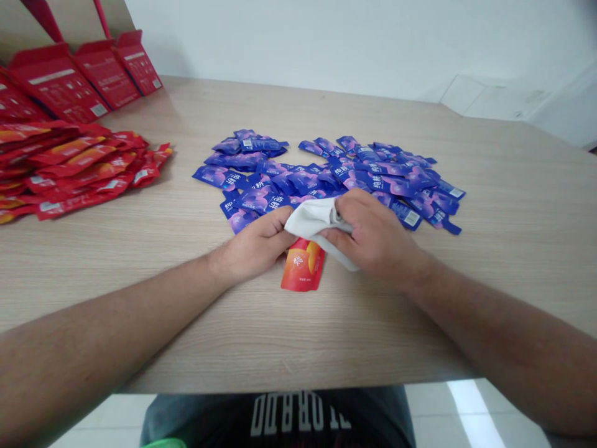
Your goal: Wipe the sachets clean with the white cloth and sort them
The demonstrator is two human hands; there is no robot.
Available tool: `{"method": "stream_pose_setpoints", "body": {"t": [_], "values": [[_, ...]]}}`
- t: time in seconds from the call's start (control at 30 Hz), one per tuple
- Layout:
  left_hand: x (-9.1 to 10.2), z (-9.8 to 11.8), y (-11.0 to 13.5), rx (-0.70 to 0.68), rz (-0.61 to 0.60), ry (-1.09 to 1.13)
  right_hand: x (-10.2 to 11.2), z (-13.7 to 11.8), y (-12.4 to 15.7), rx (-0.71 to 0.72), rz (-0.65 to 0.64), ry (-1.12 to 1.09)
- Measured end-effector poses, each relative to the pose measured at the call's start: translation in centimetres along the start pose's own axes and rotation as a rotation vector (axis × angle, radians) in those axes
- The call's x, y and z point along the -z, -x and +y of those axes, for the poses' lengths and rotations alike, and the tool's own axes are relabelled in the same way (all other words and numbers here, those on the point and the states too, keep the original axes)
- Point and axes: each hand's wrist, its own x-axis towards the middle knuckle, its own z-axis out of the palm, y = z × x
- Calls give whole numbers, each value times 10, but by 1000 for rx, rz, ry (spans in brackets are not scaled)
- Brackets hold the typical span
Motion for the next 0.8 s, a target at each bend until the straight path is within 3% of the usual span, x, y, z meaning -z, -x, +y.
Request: {"method": "stream_pose_setpoints", "body": {"t": [0.17,0.23,0.3,0.47,0.57,0.7,0.8], "values": [[-3,3,0,2,170,63,-7,-28,8,197,-208,-29],[-2,4,0,-1,183,62,-7,-33,10,256,-259,9],[-1,6,0,-8,142,31,-4,-27,9,253,-231,14],[-2,6,5,33,-93,7,5,22,-4,5,50,27],[-6,5,8,83,-105,148,5,50,-10,-213,148,-16],[-10,10,8,135,2,426,3,61,-10,-473,140,-452],[-8,18,7,201,86,520,-1,54,-5,-542,35,-909]]}}
